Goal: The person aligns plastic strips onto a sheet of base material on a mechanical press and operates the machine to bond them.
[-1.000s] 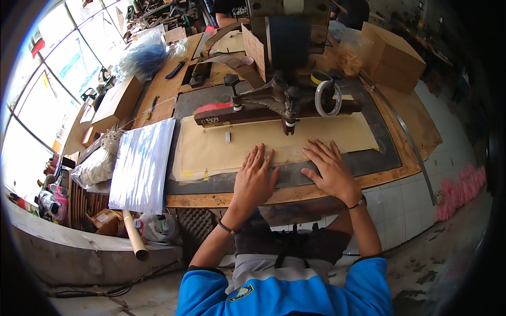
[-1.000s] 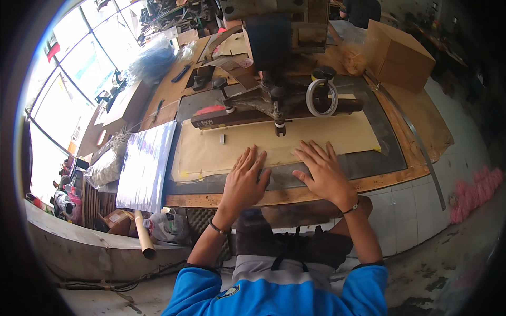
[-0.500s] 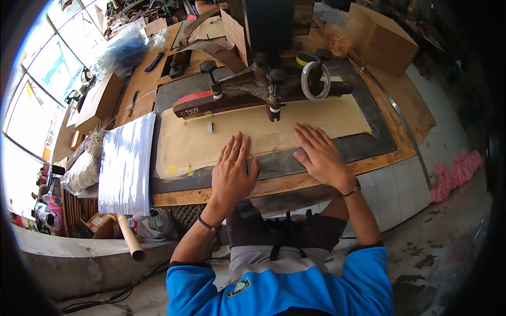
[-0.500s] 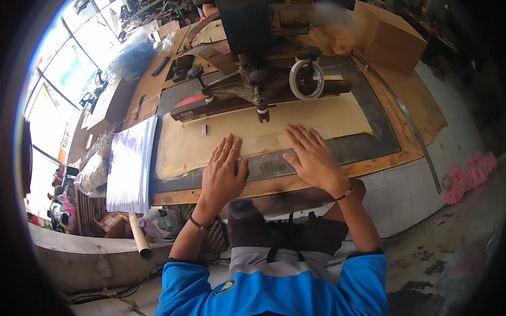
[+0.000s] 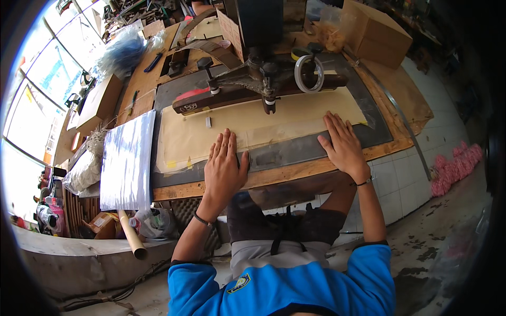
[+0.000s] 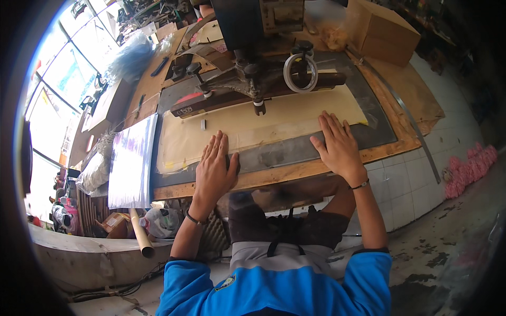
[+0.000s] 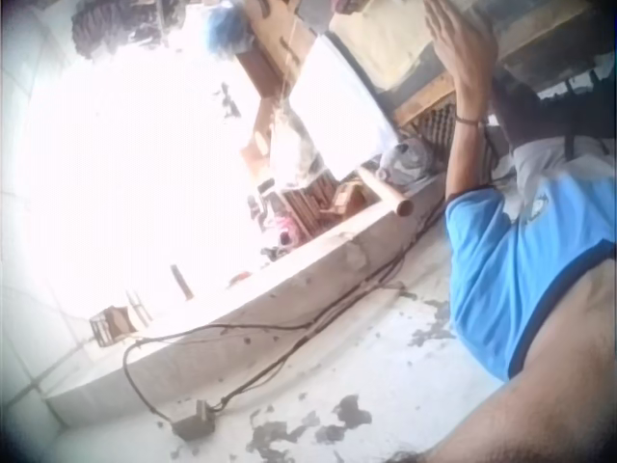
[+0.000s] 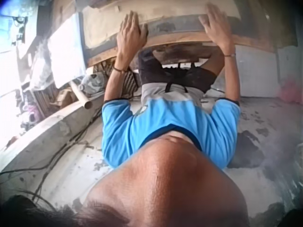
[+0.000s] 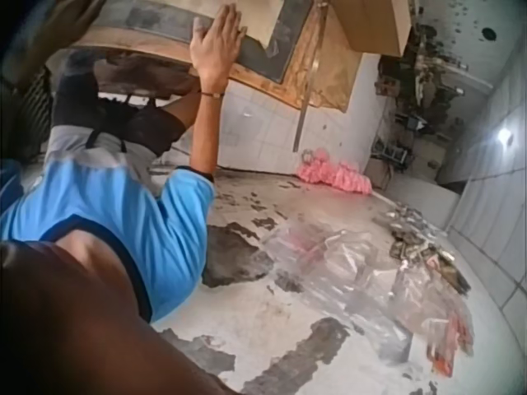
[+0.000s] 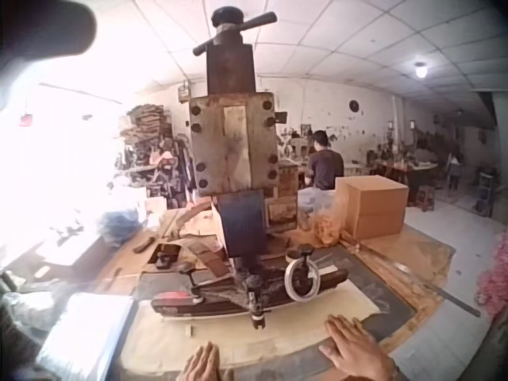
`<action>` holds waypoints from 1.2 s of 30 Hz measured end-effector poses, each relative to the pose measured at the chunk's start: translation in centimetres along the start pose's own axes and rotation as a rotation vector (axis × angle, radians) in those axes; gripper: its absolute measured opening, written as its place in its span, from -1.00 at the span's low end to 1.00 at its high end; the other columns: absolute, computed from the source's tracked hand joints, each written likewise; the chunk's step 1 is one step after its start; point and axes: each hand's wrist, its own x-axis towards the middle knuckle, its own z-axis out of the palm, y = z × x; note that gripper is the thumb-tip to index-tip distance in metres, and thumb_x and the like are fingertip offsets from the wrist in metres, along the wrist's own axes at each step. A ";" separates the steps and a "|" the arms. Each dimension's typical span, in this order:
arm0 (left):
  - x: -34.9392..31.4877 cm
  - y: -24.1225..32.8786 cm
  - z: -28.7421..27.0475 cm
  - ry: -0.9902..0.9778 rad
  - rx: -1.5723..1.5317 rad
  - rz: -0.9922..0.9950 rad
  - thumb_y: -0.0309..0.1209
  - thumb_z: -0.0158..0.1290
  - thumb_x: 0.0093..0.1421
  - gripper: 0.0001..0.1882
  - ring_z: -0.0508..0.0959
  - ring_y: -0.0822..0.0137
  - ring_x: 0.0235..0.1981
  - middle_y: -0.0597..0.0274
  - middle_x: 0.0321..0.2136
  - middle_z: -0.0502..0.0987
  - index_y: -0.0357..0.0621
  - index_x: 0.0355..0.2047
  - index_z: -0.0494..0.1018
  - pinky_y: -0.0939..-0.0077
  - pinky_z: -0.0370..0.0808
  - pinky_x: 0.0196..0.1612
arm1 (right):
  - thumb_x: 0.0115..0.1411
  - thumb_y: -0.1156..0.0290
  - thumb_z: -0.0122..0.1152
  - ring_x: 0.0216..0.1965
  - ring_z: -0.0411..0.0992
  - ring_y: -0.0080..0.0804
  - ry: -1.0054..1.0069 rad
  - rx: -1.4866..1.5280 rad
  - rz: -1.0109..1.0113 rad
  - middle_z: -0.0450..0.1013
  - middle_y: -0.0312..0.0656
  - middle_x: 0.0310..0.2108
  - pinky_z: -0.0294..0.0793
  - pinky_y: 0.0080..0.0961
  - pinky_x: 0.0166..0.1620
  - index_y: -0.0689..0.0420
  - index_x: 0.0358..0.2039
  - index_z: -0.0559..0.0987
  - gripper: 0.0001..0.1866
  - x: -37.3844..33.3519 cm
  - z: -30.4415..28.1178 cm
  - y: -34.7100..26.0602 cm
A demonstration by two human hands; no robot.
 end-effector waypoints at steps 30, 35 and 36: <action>1.7 -1.3 0.7 -0.067 0.041 0.084 -0.13 -0.13 0.36 -0.32 0.19 -0.07 0.41 -0.23 0.35 0.22 -0.43 0.31 0.21 0.07 0.04 0.46 | 0.41 -0.09 -0.04 0.43 0.11 -0.07 0.042 0.253 -0.094 0.22 -0.06 0.38 -0.01 -0.03 0.46 0.14 0.31 0.34 -0.34 2.3 -0.1 -2.4; 1.1 -0.9 0.1 -0.071 -0.060 0.138 -0.08 -0.08 0.38 -0.32 0.18 -0.11 0.41 -0.24 0.35 0.22 -0.36 0.32 0.23 0.06 0.03 0.46 | 0.40 -0.06 0.01 0.41 0.14 -0.04 0.016 0.317 -0.110 0.24 -0.02 0.37 0.02 -0.02 0.45 0.16 0.25 0.41 -0.38 1.7 -0.7 -2.4; 1.0 -0.8 0.0 -0.073 -0.079 0.135 -0.05 -0.08 0.39 -0.31 0.17 -0.12 0.41 -0.24 0.35 0.22 -0.36 0.33 0.23 0.06 0.02 0.46 | 0.40 -0.06 0.01 0.41 0.15 -0.04 0.013 0.308 -0.113 0.24 -0.02 0.37 0.02 -0.02 0.45 0.16 0.25 0.42 -0.38 1.6 -0.8 -2.4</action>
